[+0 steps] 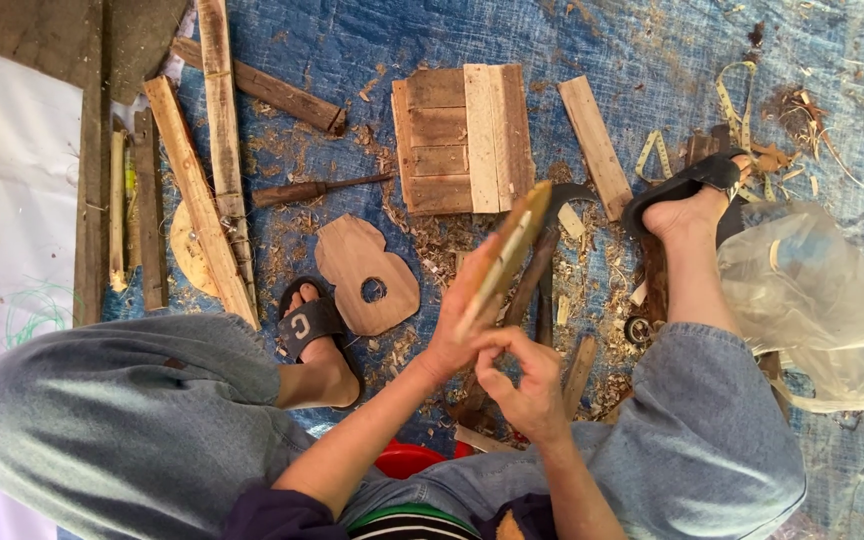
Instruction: The person shapes a piece of wood using a hammer and a sickle, occasionally hammering small pegs or nails into the wood and using the sickle to shave the edges.
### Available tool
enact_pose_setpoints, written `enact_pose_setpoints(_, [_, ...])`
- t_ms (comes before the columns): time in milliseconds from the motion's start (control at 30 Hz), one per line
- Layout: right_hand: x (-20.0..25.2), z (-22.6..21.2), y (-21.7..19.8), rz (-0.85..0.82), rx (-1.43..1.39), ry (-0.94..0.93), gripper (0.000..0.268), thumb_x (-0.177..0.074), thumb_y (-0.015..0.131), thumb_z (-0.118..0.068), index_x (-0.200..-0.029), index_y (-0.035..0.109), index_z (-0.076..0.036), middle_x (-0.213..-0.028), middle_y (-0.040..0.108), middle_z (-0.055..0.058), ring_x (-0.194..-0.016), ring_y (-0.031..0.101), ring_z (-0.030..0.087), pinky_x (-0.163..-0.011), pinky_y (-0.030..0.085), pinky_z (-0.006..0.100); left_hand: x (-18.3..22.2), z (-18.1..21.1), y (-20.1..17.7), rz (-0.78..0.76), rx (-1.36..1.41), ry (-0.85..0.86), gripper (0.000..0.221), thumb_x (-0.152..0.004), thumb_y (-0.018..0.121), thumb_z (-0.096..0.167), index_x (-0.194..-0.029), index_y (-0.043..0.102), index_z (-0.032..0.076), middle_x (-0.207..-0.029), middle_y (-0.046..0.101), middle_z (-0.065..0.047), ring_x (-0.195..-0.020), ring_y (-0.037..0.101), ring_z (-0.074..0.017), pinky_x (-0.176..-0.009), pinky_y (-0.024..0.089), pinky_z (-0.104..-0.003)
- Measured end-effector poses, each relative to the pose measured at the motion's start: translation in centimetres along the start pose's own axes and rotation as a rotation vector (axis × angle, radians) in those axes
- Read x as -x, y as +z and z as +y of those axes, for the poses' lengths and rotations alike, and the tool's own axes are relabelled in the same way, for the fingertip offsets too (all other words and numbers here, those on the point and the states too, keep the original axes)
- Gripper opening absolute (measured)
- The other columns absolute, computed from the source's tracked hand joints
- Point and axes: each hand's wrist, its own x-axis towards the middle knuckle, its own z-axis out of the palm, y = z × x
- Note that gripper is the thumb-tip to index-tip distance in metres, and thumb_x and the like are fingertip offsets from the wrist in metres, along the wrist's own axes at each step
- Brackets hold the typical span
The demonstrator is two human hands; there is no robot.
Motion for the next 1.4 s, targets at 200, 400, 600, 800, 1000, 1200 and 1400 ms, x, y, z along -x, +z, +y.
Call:
enact_pose_setpoints(200, [-0.9, -2.9, 0.1, 0.070, 0.002, -0.014, 0.018, -0.094, 0.067, -0.017, -0.088, 0.076, -0.003, -0.059, 0.068, 0.007, -0.055, 0.067, 0.016, -0.054, 0.056, 0.030, 3.2, -2.8, 0.1, 0.107, 0.667, -0.754, 0.034, -0.095, 0.068, 0.004, -0.129, 0.069, 0.005, -0.115, 0.074, -0.016, -0.098, 0.072, -0.0261, -0.087, 0.061, -0.048])
enact_pose_setpoints(400, [-0.9, -3.0, -0.6, 0.091, -0.038, -0.009, 0.019, -0.096, 0.064, -0.013, -0.086, 0.075, -0.002, -0.058, 0.068, 0.007, -0.056, 0.067, 0.015, -0.055, 0.056, 0.026, 7.2, -10.0, 0.8, 0.234, 0.802, -0.782, 0.042, -0.086, 0.072, -0.007, -0.127, 0.067, -0.004, -0.112, 0.073, -0.026, -0.097, 0.073, -0.0373, -0.081, 0.061, -0.053])
enact_pose_setpoints(600, [-0.6, -2.7, -0.7, 0.089, -0.064, 0.005, 0.020, -0.096, 0.064, -0.014, -0.086, 0.076, -0.001, -0.057, 0.067, 0.008, -0.057, 0.068, 0.015, -0.056, 0.057, 0.026, 6.4, -8.5, 0.9, 0.230, 0.788, -0.796, 0.038, -0.086, 0.071, -0.007, -0.124, 0.068, -0.003, -0.108, 0.074, -0.022, -0.094, 0.074, -0.0331, -0.078, 0.062, -0.049])
enact_pose_setpoints(800, [-0.1, -1.0, -0.4, 0.101, -0.127, 0.062, 0.023, -0.099, 0.061, -0.015, -0.089, 0.074, 0.001, -0.060, 0.070, 0.009, -0.065, 0.072, 0.015, -0.062, 0.059, 0.029, 4.0, -1.6, 0.5, 0.163, 0.762, -0.933, 0.027, -0.094, 0.067, 0.001, -0.121, 0.067, -0.002, -0.091, 0.074, -0.023, -0.052, 0.071, -0.0255, -0.040, 0.059, -0.036])
enact_pose_setpoints(1000, [-0.3, 1.7, 1.3, 0.265, 0.293, -0.084, 0.084, -0.087, 0.076, -0.043, -0.149, 0.033, -0.007, -0.143, 0.039, 0.019, -0.126, 0.048, 0.033, -0.099, 0.050, 0.047, -0.8, 2.2, -1.8, -0.184, -0.122, -0.479, 0.092, -0.079, 0.048, -0.026, -0.159, 0.037, 0.017, -0.135, 0.054, -0.033, -0.122, 0.055, -0.0544, -0.095, 0.051, -0.068])
enact_pose_setpoints(1200, [-2.1, 5.7, 1.4, 0.134, 0.387, -0.006, 0.036, -0.100, 0.066, -0.020, -0.128, 0.059, 0.003, -0.123, 0.056, 0.023, -0.102, 0.065, 0.035, -0.081, 0.060, 0.045, -0.4, -1.6, -5.5, -0.614, -0.499, -0.876, 0.079, -0.084, 0.052, -0.019, -0.154, 0.050, 0.017, -0.131, 0.063, -0.031, -0.106, 0.067, -0.0451, -0.084, 0.059, -0.047])
enact_pose_setpoints(1400, [-1.8, 16.6, 2.9, 0.102, 0.317, 0.252, 0.011, -0.091, 0.079, -0.023, -0.100, 0.077, -0.018, -0.085, 0.074, 0.002, -0.070, 0.072, 0.019, -0.055, 0.058, 0.028, 5.3, -19.4, -6.1, -0.780, -0.953, -0.885, 0.041, -0.082, 0.067, 0.046, -0.122, 0.073, 0.039, -0.114, 0.076, -0.007, -0.109, 0.072, -0.0368, -0.093, 0.058, -0.051])
